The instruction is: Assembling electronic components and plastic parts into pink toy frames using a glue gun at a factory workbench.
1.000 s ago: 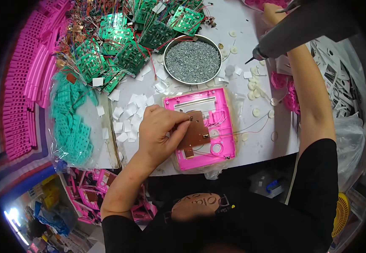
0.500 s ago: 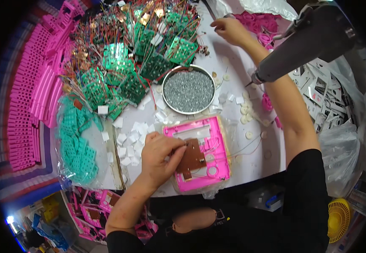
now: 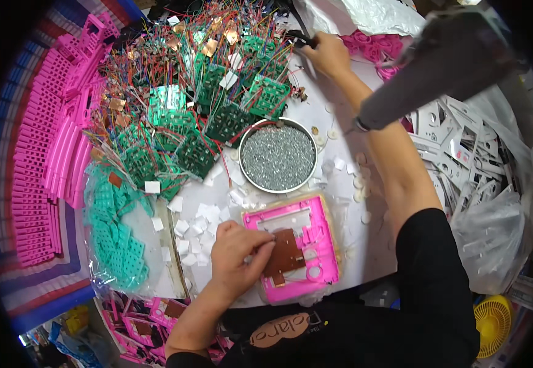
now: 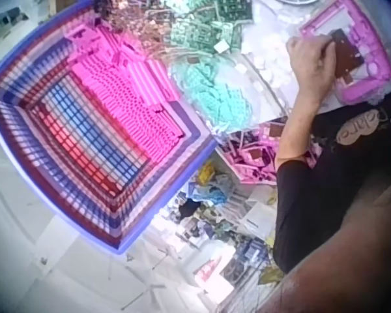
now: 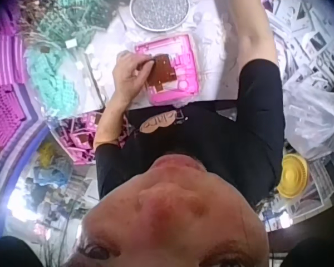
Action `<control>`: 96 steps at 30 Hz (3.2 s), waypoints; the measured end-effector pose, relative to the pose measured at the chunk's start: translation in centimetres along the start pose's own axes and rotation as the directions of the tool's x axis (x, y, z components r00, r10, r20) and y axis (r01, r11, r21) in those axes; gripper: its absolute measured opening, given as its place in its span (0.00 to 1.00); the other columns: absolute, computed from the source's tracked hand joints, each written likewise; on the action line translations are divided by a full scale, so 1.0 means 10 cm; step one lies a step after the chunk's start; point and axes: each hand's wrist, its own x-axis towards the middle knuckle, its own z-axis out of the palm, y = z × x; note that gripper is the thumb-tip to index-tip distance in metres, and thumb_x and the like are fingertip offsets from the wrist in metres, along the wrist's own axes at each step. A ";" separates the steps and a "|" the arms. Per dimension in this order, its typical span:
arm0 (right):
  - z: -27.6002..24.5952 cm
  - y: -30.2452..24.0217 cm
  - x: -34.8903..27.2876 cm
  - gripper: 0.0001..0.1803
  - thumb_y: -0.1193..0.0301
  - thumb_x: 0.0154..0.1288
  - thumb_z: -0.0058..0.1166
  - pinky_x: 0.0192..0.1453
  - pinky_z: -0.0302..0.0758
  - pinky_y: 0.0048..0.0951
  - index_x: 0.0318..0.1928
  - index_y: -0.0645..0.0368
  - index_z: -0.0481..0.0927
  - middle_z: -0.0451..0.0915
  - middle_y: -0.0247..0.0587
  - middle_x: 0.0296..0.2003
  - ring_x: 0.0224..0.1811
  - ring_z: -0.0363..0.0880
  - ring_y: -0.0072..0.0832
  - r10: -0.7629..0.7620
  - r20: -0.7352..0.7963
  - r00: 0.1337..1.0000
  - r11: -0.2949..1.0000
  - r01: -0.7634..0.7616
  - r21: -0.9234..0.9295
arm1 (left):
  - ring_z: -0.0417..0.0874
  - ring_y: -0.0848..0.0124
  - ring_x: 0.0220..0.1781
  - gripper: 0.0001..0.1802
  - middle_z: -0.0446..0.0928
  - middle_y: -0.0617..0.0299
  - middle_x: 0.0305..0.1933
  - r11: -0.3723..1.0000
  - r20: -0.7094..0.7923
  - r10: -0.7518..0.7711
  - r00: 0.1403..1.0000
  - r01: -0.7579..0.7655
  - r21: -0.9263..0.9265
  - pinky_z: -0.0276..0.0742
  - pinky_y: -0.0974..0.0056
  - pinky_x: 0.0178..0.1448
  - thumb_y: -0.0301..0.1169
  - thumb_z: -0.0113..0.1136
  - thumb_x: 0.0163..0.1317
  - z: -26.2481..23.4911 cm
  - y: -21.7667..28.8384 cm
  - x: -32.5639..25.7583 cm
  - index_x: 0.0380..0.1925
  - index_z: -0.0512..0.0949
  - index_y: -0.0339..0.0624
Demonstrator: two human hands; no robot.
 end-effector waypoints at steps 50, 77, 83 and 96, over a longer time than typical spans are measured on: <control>-1.59 -1.12 -2.94 0.33 0.69 0.49 0.72 0.56 0.78 0.43 0.59 0.57 0.79 0.79 0.45 0.51 0.52 0.78 0.46 -0.663 0.387 0.640 0.730 0.441 0.522 | 0.81 0.57 0.39 0.08 0.77 0.61 0.33 0.857 0.480 0.326 0.814 -0.469 0.213 0.74 0.54 0.45 0.28 0.66 0.55 -0.30 0.01 0.39 0.35 0.79 0.44; -1.80 -1.38 -3.11 0.27 0.74 0.51 0.66 0.54 0.85 0.40 0.56 0.58 0.83 0.82 0.50 0.57 0.57 0.84 0.48 -0.644 0.426 0.635 0.754 0.620 0.216 | 0.82 0.62 0.31 0.07 0.81 0.54 0.34 0.989 0.341 -0.139 0.930 0.111 0.100 0.76 0.62 0.36 0.27 0.67 0.61 -0.16 0.12 0.14 0.29 0.82 0.34; -1.74 -1.35 -3.16 0.21 0.73 0.53 0.61 0.47 0.86 0.35 0.51 0.60 0.82 0.83 0.50 0.53 0.54 0.84 0.45 -0.662 0.350 0.663 0.746 0.630 0.217 | 0.80 0.62 0.30 0.07 0.78 0.54 0.30 0.984 0.375 -0.171 0.911 0.138 0.113 0.75 0.62 0.35 0.28 0.67 0.60 -0.16 0.10 0.21 0.28 0.81 0.35; -1.75 -1.44 -2.97 0.25 0.73 0.51 0.68 0.51 0.81 0.37 0.51 0.64 0.79 0.81 0.47 0.47 0.49 0.81 0.44 -0.608 0.494 0.622 0.794 0.482 0.369 | 0.82 0.57 0.31 0.09 0.78 0.53 0.31 0.979 0.455 0.032 0.890 -0.121 0.167 0.77 0.57 0.39 0.30 0.65 0.60 -0.13 -0.02 0.35 0.31 0.80 0.34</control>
